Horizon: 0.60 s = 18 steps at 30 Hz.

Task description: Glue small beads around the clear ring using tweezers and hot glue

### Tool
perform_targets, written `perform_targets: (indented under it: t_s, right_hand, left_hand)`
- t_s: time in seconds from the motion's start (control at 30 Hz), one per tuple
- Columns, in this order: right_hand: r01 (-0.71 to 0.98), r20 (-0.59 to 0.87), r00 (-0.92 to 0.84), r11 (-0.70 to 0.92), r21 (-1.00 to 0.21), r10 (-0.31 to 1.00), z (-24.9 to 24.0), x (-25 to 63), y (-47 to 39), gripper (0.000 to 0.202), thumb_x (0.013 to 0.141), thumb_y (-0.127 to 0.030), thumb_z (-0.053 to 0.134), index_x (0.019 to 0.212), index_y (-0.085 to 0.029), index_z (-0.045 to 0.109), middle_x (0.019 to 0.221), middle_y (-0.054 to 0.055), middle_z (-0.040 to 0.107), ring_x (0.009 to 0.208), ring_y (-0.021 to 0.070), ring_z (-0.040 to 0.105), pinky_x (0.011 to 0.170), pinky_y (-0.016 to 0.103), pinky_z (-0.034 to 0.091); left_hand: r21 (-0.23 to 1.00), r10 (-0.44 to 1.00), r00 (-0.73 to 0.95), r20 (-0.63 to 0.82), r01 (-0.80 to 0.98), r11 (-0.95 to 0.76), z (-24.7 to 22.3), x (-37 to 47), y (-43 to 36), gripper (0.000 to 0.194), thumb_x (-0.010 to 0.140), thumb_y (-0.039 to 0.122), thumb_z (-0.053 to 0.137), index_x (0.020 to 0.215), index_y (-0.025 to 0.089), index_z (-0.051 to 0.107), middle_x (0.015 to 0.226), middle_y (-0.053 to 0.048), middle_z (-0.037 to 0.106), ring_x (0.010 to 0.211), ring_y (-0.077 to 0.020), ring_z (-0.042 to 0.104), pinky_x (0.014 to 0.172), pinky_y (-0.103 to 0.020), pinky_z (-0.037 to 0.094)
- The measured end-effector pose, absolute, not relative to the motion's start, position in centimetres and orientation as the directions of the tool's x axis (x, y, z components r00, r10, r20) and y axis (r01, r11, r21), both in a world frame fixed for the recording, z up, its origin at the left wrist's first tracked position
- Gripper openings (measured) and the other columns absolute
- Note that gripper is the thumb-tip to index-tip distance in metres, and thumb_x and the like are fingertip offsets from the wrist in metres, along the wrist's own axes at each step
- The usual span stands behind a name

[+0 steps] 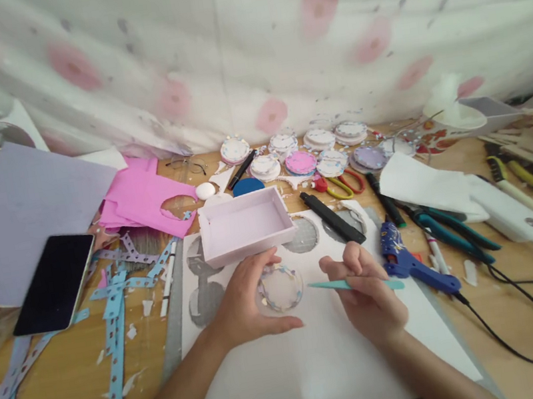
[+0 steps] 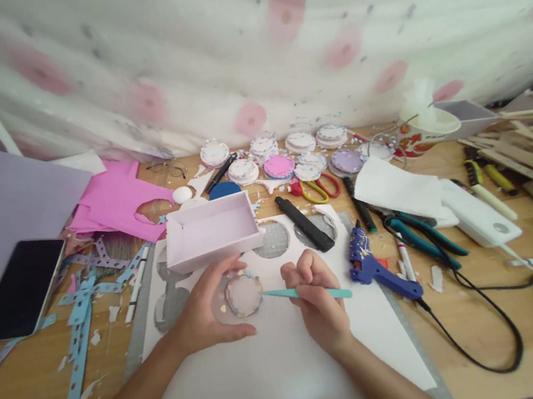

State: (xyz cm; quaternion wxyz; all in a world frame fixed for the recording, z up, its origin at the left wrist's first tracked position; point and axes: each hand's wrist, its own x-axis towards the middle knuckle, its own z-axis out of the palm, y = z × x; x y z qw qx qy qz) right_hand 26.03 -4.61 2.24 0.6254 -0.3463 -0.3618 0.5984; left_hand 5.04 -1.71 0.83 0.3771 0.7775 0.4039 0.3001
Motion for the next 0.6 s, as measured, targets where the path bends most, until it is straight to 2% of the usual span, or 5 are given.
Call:
perform_targets:
  t_s: [0.17, 0.37, 0.5, 0.57, 0.6]
  right_hand:
    - [-0.436, 0.101, 0.09, 0.13, -0.891, 0.991, 2.7, 27.3, -5.0, 0.016, 0.079, -0.03, 0.063, 0.076, -0.025, 0.048, 0.054, -0.006, 0.028, 0.055, 0.0149, 0.031, 0.051, 0.027, 0.02]
    - [-0.202, 0.158, 0.134, 0.183, -0.962, 0.978, 4.5, 29.8, -6.5, 0.009, 0.086, -0.033, 0.062, 0.086, -0.024, 0.061, 0.066, 0.0, 0.05, 0.055, 0.0146, 0.043, 0.054, 0.03, 0.029]
    - [0.109, 0.336, -0.069, 0.342, -0.933, 0.939, 9.2, 29.6, -7.6, 0.008, 0.081, -0.019, 0.067, 0.079, -0.026, 0.064, 0.062, 0.002, 0.052, 0.059, 0.0194, 0.045, 0.057, 0.036, 0.033]
    - [0.122, 0.351, -0.179, 0.374, -0.919, 0.919, 12.1, 29.0, -7.9, 0.014, 0.077, -0.017, 0.07, 0.071, -0.028, 0.064, 0.059, 0.002, 0.053, 0.058, 0.0202, 0.046, 0.064, 0.041, 0.038]
    - [0.051, 0.279, -0.189, 0.293, -0.955, 0.942, 13.4, 28.6, -8.1, 0.017, 0.075, -0.016, 0.072, 0.07, -0.03, 0.064, 0.056, 0.001, 0.052, 0.056, 0.0199, 0.046, 0.066, 0.042, 0.039]
  left_hand:
    - [0.865, 0.887, 0.418, 0.199, 0.349, -0.359, 0.6, 4.0, -1.7, 0.114, 0.065, 0.05, 0.081, 0.153, 0.022, 0.013, 0.136, -0.017, 0.054, 0.129, -0.0337, 0.05, 0.11, -0.053, 0.037]
    - [0.873, 0.882, 0.454, 0.126, 0.371, -0.316, 0.8, 3.4, -2.3, 0.116, 0.064, 0.046, 0.083, 0.151, 0.023, 0.009, 0.143, -0.021, 0.046, 0.137, -0.0374, 0.04, 0.112, -0.061, 0.029]
    - [0.847, 0.868, 0.49, 0.077, 0.427, -0.317, 0.6, 3.3, -3.2, 0.116, 0.06, 0.045, 0.086, 0.146, 0.024, 0.012, 0.144, -0.022, 0.043, 0.138, -0.0393, 0.039, 0.111, -0.062, 0.033]
    - [0.823, 0.871, 0.491, 0.04, 0.478, -0.307, 0.4, 3.3, -3.6, 0.114, 0.059, 0.045, 0.086, 0.145, 0.023, 0.014, 0.144, -0.022, 0.042, 0.135, -0.04, 0.042, 0.108, -0.061, 0.037]
    - [0.811, 0.873, 0.488, 0.027, 0.5, -0.305, 0.3, 3.3, -3.7, 0.112, 0.059, 0.045, 0.086, 0.144, 0.023, 0.016, 0.143, -0.022, 0.043, 0.133, -0.0405, 0.044, 0.107, -0.062, 0.038]
